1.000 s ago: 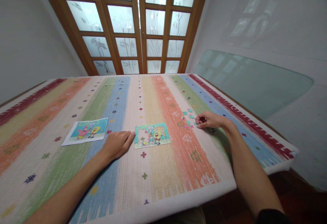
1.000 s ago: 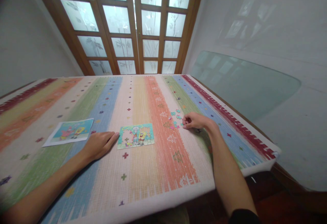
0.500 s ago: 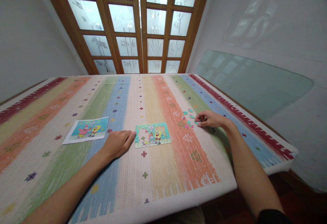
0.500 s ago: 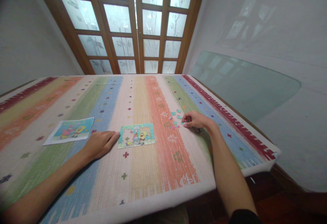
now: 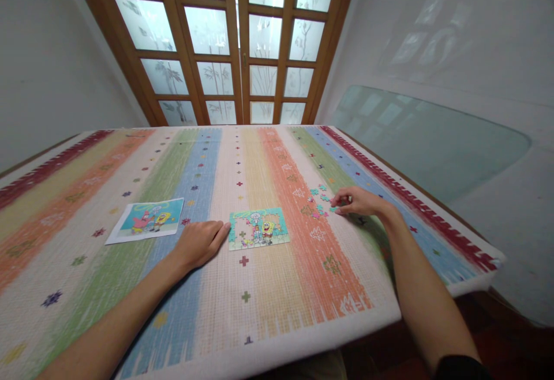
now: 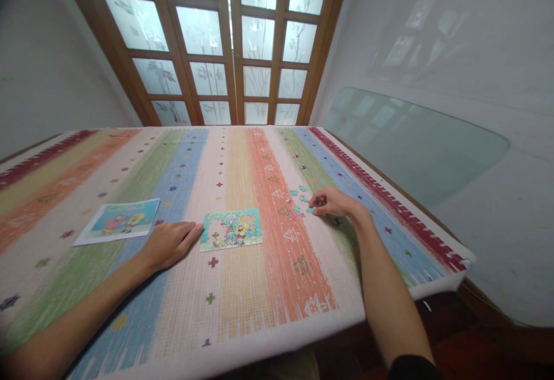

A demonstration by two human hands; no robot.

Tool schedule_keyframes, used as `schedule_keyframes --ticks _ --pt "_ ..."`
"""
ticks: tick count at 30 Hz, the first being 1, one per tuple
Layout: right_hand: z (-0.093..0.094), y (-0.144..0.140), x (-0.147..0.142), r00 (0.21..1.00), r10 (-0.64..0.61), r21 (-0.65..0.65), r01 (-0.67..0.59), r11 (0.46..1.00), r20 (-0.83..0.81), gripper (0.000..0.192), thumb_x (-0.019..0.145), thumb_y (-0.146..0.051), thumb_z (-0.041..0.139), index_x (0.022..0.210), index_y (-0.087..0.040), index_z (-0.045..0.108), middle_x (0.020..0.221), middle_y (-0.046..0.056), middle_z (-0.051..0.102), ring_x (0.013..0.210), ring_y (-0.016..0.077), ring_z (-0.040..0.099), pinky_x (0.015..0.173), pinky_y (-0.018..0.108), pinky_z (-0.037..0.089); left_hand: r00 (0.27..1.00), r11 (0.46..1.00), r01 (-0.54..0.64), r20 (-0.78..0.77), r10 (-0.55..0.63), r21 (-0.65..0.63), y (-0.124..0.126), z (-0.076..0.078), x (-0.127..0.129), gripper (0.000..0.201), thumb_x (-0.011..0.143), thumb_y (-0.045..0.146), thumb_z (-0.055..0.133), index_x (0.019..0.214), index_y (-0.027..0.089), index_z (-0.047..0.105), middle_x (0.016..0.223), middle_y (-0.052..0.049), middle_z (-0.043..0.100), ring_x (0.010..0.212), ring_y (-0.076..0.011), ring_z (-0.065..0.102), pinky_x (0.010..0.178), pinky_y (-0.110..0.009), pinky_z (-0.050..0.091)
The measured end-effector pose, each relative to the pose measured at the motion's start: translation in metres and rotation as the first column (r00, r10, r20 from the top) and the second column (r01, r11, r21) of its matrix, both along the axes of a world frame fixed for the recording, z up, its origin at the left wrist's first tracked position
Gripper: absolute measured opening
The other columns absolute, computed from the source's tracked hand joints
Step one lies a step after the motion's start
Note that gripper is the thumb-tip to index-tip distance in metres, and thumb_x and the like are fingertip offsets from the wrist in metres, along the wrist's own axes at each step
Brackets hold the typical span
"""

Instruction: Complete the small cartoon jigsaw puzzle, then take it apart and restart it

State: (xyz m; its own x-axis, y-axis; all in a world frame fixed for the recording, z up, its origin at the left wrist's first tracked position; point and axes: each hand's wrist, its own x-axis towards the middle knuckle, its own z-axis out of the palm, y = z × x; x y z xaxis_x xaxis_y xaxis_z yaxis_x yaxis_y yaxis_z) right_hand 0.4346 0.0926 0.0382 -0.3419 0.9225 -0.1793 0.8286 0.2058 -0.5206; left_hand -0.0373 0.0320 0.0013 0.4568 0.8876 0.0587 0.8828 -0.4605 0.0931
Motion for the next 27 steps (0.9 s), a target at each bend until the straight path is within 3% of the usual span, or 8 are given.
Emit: schedule_keyframes --ticks 11,15,24,27 --pt "0.007 -0.006 -0.012 0.995 0.006 -0.11 -0.017 0.994 -0.099 0.034 0.066 -0.052 0.073 0.072 -0.021 0.059 0.067 0.001 0.061 0.066 0.0185 0.054 0.066 0.033 0.043 0.999 1.0 0.015 0.033 -0.015 0.01 0.0 0.001 0.0 0.06 0.108 0.047 0.018 0.075 0.02 0.06 0.08 -0.012 0.074 0.073 -0.0239 0.069 0.065 -0.032 0.042" --pt "0.012 -0.008 -0.027 0.988 0.047 -0.082 -0.059 0.995 -0.145 0.029 0.072 -0.049 0.07 0.074 -0.02 0.063 0.068 0.002 0.063 0.066 0.0176 0.055 0.065 0.032 0.042 0.997 1.0 0.025 0.079 -0.026 0.014 0.001 -0.001 -0.001 0.061 0.107 0.049 0.019 0.073 0.02 0.061 0.078 -0.012 0.073 0.07 -0.0245 0.068 0.064 -0.034 0.042" --pt "-0.005 -0.02 -0.112 0.88 0.3 0.064 -0.298 0.952 -0.369 0.023 0.09 -0.039 0.064 0.094 -0.018 0.074 0.086 0.006 0.073 0.073 0.0167 0.061 0.068 0.031 0.046 0.998 1.0 0.021 0.06 -0.02 -0.014 0.0 0.0 0.001 0.062 0.107 0.048 0.017 0.079 0.019 0.064 0.086 -0.014 0.076 0.077 -0.0275 0.071 0.068 -0.036 0.044" --pt "-0.015 -0.029 -0.137 0.877 0.313 0.098 -0.298 0.949 -0.364 0.018 0.09 -0.031 0.065 0.097 -0.018 0.074 0.082 0.004 0.07 0.071 0.0162 0.059 0.066 0.03 0.045 0.999 1.0 0.016 0.028 -0.016 -0.004 0.0 0.0 0.001 0.062 0.108 0.048 0.017 0.078 0.019 0.063 0.084 -0.014 0.075 0.076 -0.0268 0.07 0.067 -0.035 0.044"
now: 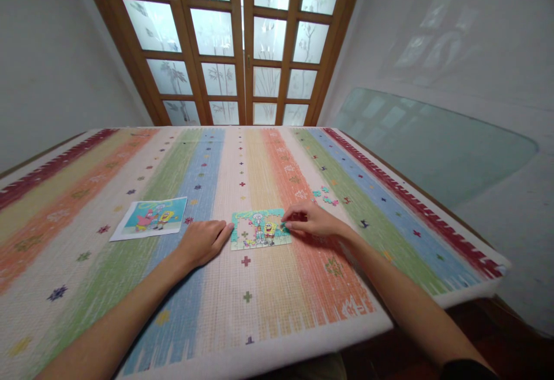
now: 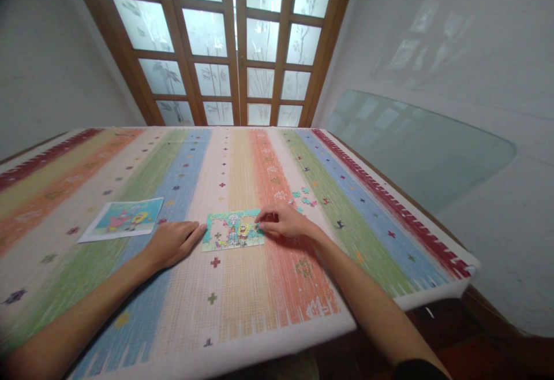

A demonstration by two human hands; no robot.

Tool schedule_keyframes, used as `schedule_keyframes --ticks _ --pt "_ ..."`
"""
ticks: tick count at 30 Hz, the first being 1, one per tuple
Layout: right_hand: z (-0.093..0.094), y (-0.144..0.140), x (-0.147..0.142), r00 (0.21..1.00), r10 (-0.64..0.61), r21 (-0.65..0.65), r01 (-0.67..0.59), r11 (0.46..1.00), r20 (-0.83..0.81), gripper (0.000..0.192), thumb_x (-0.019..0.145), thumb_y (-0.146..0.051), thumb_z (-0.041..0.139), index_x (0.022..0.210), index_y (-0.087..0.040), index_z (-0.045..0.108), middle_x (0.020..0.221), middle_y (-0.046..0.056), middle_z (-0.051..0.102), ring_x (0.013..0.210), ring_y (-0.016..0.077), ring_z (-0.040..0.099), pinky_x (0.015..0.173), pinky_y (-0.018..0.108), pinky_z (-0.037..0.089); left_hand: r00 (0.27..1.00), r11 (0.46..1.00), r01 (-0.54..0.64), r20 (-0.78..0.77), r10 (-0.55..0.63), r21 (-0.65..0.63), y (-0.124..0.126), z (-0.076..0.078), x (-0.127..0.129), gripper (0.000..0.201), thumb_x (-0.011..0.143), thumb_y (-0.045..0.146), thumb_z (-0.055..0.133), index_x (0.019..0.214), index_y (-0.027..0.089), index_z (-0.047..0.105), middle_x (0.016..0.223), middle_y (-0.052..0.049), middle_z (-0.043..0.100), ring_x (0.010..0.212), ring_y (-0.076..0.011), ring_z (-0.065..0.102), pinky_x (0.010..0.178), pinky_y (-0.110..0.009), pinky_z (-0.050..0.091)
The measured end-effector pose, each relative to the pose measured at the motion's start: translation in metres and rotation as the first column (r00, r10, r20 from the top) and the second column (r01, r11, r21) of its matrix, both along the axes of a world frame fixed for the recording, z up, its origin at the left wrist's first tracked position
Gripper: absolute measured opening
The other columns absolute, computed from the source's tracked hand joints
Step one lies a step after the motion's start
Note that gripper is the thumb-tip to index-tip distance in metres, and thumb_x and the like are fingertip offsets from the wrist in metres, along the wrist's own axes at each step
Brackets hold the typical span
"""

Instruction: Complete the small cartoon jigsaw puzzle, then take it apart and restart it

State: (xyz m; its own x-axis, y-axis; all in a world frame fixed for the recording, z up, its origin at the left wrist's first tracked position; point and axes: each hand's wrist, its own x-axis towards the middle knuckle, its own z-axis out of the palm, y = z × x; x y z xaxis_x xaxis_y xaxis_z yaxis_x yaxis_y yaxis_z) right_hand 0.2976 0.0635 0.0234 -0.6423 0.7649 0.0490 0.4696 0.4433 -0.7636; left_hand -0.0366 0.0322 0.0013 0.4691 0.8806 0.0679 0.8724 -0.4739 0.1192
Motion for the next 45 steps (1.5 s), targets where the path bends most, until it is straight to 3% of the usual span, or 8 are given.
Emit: schedule_keyframes --ticks 8,14,31,45 --pt "-0.013 -0.005 -0.015 0.994 -0.088 0.257 0.069 0.964 0.062 0.009 0.093 -0.025 0.067 0.096 -0.02 0.074 0.086 0.004 0.062 0.073 0.0162 0.054 0.071 0.031 0.044 1.0 1.0 -0.003 -0.015 0.003 0.007 0.0 0.001 0.001 0.062 0.108 0.048 0.017 0.075 0.019 0.06 0.079 -0.012 0.073 0.073 -0.0251 0.069 0.065 -0.033 0.042" --pt "-0.014 -0.005 -0.011 0.992 -0.068 0.223 0.044 0.974 0.103 0.01 0.085 -0.029 0.079 0.088 -0.021 0.075 0.086 0.003 0.059 0.075 0.0171 0.056 0.071 0.031 0.044 1.0 1.0 0.002 0.012 -0.002 0.001 0.0 0.001 0.0 0.06 0.107 0.048 0.018 0.073 0.02 0.059 0.079 -0.013 0.073 0.072 -0.026 0.068 0.065 -0.033 0.042" --pt "-0.013 -0.008 -0.014 0.987 -0.1 0.239 0.068 0.969 0.125 0.01 0.091 -0.026 0.072 0.098 -0.021 0.077 0.091 0.005 0.061 0.079 0.0184 0.058 0.075 0.033 0.045 1.0 1.0 0.003 -0.014 -0.003 0.019 -0.001 0.003 0.001 0.061 0.107 0.048 0.018 0.071 0.02 0.059 0.075 -0.011 0.072 0.07 -0.0225 0.067 0.064 -0.031 0.041" --pt "-0.014 -0.01 -0.02 0.979 -0.148 0.258 0.109 0.96 0.138 0.008 0.088 -0.017 0.07 0.081 -0.017 0.074 0.083 0.003 0.059 0.075 0.0169 0.057 0.072 0.031 0.042 0.999 1.0 -0.009 -0.037 0.009 0.005 -0.001 0.003 0.002 0.06 0.107 0.048 0.017 0.074 0.02 0.059 0.077 -0.012 0.072 0.073 -0.0249 0.068 0.065 -0.033 0.041"
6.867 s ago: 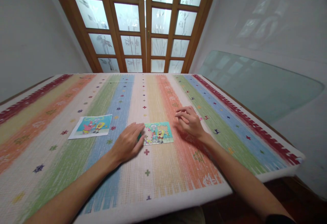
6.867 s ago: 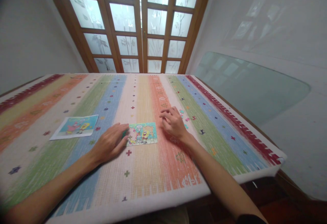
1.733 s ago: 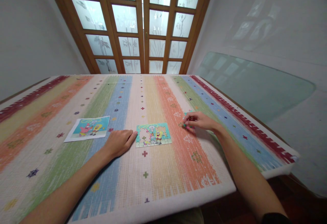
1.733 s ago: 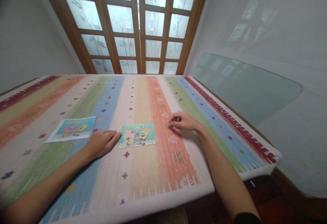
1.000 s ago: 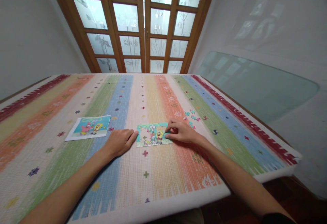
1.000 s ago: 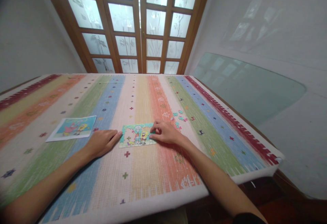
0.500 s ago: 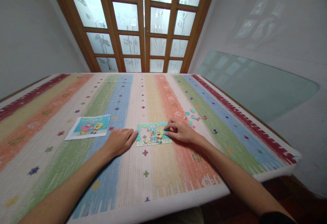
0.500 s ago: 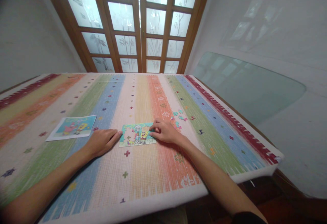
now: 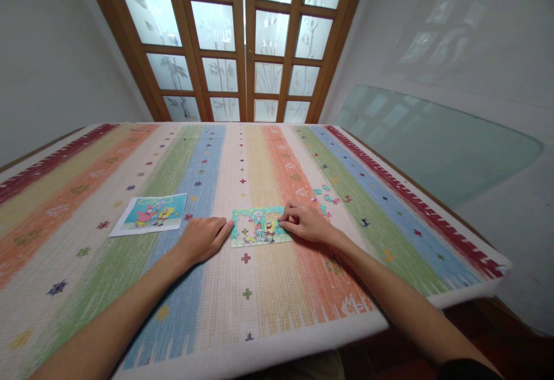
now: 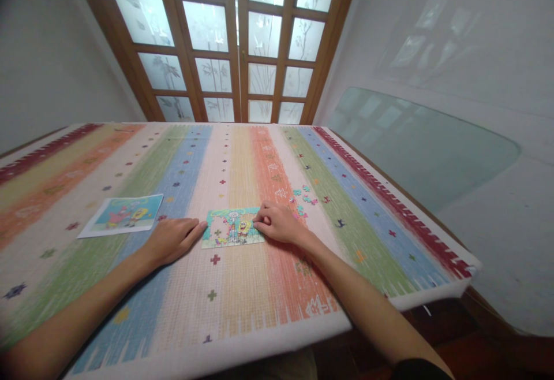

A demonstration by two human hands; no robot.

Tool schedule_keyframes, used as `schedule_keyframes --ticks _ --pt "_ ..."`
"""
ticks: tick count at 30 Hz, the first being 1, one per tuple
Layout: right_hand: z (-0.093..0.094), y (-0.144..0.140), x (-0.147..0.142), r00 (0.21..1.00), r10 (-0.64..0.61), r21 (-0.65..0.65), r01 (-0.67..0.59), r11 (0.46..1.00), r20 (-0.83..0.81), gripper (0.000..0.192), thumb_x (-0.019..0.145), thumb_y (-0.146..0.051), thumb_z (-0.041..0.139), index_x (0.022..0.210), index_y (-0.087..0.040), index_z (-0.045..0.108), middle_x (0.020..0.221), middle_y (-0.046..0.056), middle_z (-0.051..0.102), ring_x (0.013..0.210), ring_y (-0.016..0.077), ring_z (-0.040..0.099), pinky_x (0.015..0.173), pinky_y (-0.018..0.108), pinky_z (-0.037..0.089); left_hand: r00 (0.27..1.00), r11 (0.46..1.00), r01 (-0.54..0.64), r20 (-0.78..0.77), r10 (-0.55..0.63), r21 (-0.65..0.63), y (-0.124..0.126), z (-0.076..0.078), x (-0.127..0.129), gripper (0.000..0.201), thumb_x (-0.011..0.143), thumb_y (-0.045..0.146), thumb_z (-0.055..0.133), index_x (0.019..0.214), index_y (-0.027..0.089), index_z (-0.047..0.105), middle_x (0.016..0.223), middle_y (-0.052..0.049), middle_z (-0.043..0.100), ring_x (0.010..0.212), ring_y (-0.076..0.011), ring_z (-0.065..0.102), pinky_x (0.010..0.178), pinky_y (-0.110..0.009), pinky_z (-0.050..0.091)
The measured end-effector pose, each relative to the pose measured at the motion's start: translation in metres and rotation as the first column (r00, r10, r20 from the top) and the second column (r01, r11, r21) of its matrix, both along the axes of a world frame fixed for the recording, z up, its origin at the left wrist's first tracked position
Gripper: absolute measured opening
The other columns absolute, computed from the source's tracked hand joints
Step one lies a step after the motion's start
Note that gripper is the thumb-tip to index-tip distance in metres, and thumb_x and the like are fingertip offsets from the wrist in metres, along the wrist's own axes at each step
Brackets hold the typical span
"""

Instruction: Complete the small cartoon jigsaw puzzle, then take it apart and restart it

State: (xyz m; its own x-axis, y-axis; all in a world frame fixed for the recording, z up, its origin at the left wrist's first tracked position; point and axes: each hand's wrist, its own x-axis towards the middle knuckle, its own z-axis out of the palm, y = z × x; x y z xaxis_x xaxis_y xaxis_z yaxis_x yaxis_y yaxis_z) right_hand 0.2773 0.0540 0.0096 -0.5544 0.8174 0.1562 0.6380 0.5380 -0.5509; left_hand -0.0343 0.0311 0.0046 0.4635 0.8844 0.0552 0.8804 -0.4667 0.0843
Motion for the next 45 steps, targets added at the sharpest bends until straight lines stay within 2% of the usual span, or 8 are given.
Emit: schedule_keyframes --ticks 17,21,23,27,29,31,39,45 --pt "-0.005 0.001 -0.001 0.997 -0.006 0.074 0.012 0.997 -0.075 0.012 0.094 -0.019 0.063 0.086 -0.017 0.073 0.08 0.003 0.062 0.072 0.0158 0.056 0.069 0.029 0.041 1.0 1.0 -0.007 -0.012 0.007 -0.012 0.001 -0.002 -0.001 0.062 0.107 0.049 0.017 0.075 0.019 0.061 0.08 -0.012 0.074 0.075 -0.0259 0.069 0.066 -0.033 0.041" --pt "0.001 0.017 0.02 0.984 -0.123 0.155 0.142 0.978 -0.126 0.013 0.092 -0.023 0.062 0.087 -0.019 0.073 0.082 0.005 0.068 0.073 0.0184 0.059 0.07 0.031 0.043 1.0 1.0 0.002 -0.019 -0.002 -0.003 0.001 -0.002 -0.001 0.062 0.107 0.048 0.017 0.076 0.019 0.061 0.08 -0.012 0.074 0.076 -0.0259 0.07 0.065 -0.033 0.041" --pt "0.003 0.028 0.039 0.953 -0.28 0.204 0.298 0.932 -0.114 0.012 0.089 -0.024 0.063 0.088 -0.02 0.074 0.084 0.006 0.07 0.073 0.0193 0.06 0.072 0.032 0.044 1.0 1.0 0.001 -0.02 -0.001 0.004 0.001 -0.002 -0.001 0.062 0.107 0.048 0.016 0.075 0.019 0.061 0.08 -0.012 0.074 0.076 -0.0262 0.07 0.065 -0.034 0.041" --pt "0.002 0.047 0.081 0.805 -0.593 0.287 0.575 0.766 -0.029 0.014 0.085 -0.022 0.064 0.09 -0.018 0.076 0.088 0.01 0.072 0.082 0.0238 0.065 0.077 0.034 0.045 1.0 1.0 0.003 -0.012 -0.003 0.001 0.0 -0.001 -0.002 0.061 0.107 0.048 0.017 0.075 0.019 0.061 0.081 -0.012 0.074 0.076 -0.0265 0.07 0.065 -0.034 0.041" --pt "0.0 0.052 0.097 0.719 -0.695 0.296 0.659 0.691 0.023 0.019 0.086 -0.025 0.063 0.093 -0.015 0.077 0.089 0.012 0.072 0.084 0.026 0.065 0.076 0.035 0.045 1.0 1.0 0.003 -0.01 -0.003 0.001 0.0 -0.001 -0.002 0.061 0.107 0.048 0.017 0.076 0.019 0.061 0.081 -0.013 0.074 0.076 -0.0269 0.07 0.065 -0.034 0.041" --pt "-0.004 0.054 0.106 0.668 -0.741 0.287 0.697 0.657 0.072 0.022 0.086 -0.028 0.064 0.096 -0.014 0.078 0.09 0.013 0.072 0.084 0.0272 0.065 0.074 0.035 0.045 1.0 1.0 0.002 -0.013 -0.001 0.001 0.0 0.0 -0.001 0.061 0.107 0.048 0.017 0.075 0.019 0.061 0.081 -0.013 0.074 0.077 -0.0272 0.07 0.065 -0.034 0.041" --pt "-0.008 0.059 0.111 0.675 -0.736 0.217 0.711 0.669 0.059 0.018 0.082 -0.024 0.065 0.087 -0.015 0.079 0.089 0.014 0.075 0.084 0.0276 0.068 0.075 0.035 0.047 1.0 1.0 -0.001 -0.031 0.001 0.005 0.001 -0.001 -0.001 0.061 0.107 0.047 0.018 0.075 0.019 0.061 0.081 -0.012 0.074 0.077 -0.0258 0.07 0.065 -0.033 0.041" --pt "-0.001 0.057 0.106 0.72 -0.693 0.116 0.691 0.713 -0.027 0.023 0.085 -0.026 0.06 0.09 -0.015 0.08 0.077 0.01 0.077 0.064 0.0213 0.068 0.064 0.031 0.049 1.0 1.0 -0.006 -0.007 0.006 -0.001 0.001 -0.002 -0.001 0.061 0.107 0.048 0.019 0.074 0.02 0.061 0.081 -0.013 0.074 0.074 -0.0258 0.069 0.065 -0.033 0.042"
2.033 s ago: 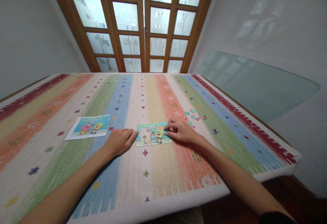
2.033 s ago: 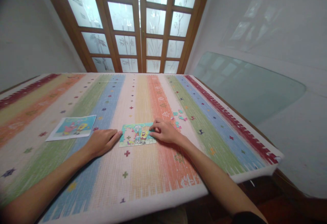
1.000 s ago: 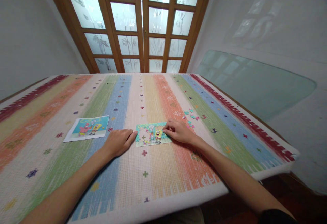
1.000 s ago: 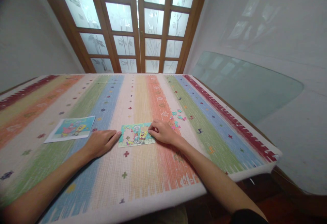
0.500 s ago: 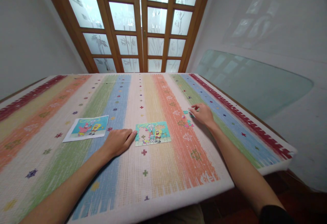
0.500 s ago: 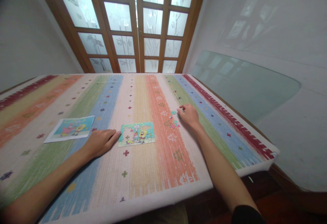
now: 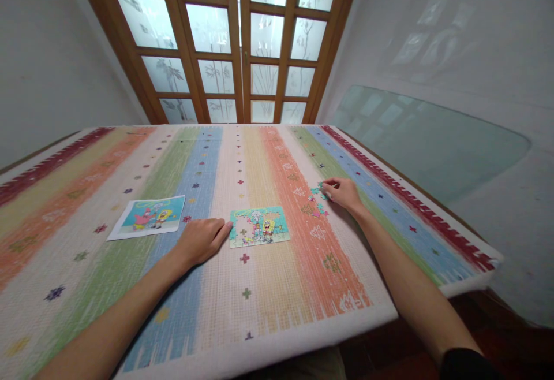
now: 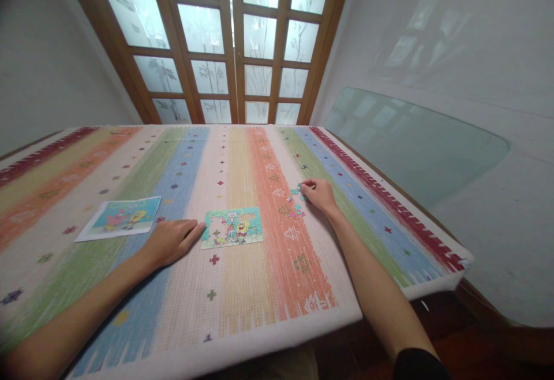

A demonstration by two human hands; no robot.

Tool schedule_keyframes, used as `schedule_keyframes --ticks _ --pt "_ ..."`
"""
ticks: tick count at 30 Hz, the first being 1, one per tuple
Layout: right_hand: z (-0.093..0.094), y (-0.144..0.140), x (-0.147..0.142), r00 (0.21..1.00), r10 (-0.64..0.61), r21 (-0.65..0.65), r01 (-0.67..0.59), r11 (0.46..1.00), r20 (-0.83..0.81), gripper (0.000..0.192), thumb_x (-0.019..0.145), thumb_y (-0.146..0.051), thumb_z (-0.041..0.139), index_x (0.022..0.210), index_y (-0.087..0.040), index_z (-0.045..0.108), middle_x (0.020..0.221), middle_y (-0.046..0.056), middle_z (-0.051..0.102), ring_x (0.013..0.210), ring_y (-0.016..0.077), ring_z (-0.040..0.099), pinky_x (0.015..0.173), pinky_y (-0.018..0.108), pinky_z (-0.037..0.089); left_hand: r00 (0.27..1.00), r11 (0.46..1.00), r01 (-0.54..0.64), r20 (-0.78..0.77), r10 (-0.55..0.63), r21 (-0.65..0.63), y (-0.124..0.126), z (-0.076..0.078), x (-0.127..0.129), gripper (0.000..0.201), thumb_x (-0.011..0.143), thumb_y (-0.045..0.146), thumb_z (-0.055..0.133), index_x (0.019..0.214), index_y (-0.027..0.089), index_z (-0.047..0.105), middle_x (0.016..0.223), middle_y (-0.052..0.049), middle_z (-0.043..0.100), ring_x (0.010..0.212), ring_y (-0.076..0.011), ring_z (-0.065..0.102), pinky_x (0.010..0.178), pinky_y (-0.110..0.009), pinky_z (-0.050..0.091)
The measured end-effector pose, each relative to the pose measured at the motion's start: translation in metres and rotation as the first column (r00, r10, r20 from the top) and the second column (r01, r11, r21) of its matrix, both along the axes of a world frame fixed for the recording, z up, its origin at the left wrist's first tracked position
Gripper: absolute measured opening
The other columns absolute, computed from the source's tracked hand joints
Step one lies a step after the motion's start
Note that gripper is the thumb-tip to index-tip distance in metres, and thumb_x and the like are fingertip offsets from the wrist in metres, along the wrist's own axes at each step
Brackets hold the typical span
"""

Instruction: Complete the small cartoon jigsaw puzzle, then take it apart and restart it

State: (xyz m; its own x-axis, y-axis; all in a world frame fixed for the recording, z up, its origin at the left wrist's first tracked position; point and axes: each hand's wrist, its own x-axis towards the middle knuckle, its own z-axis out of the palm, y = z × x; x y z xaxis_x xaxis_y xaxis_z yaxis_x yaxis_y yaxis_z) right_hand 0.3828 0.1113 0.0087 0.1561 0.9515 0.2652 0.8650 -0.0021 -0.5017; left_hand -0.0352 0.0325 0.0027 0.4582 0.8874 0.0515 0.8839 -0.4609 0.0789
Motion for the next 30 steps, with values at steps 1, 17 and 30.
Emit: schedule_keyframes --ticks 1,17,30 --pt "0.001 -0.001 -0.003 0.999 0.034 -0.001 -0.034 0.999 -0.035 0.024 0.086 -0.027 0.06 0.09 -0.015 0.08 0.076 0.01 0.077 0.063 0.0207 0.067 0.062 0.03 0.049 1.0 1.0 0.0 0.002 0.0 0.0 0.0 0.0 0.0 0.061 0.107 0.049 0.019 0.074 0.02 0.061 0.081 -0.013 0.074 0.074 -0.0259 0.069 0.065 -0.033 0.042" --pt "-0.008 -0.05 -0.119 0.73 0.65 0.038 -0.658 0.752 -0.211 0.015 0.093 -0.021 0.063 0.093 -0.02 0.079 0.089 0.006 0.077 0.078 0.0182 0.065 0.074 0.033 0.048 1.0 1.0 0.019 0.004 -0.019 0.022 -0.001 0.002 0.0 0.061 0.107 0.047 0.019 0.073 0.02 0.061 0.077 -0.012 0.073 0.072 -0.0249 0.068 0.065 -0.032 0.043" --pt "-0.011 -0.058 -0.122 0.734 0.679 0.152 -0.67 0.727 -0.012 0.016 0.094 -0.019 0.062 0.092 -0.017 0.077 0.089 0.007 0.066 0.08 0.0187 0.06 0.075 0.033 0.046 1.0 1.0 0.005 0.003 -0.005 -0.012 -0.001 0.003 0.001 0.059 0.107 0.047 0.02 0.074 0.019 0.061 0.078 -0.012 0.073 0.074 -0.0251 0.068 0.068 -0.033 0.045"
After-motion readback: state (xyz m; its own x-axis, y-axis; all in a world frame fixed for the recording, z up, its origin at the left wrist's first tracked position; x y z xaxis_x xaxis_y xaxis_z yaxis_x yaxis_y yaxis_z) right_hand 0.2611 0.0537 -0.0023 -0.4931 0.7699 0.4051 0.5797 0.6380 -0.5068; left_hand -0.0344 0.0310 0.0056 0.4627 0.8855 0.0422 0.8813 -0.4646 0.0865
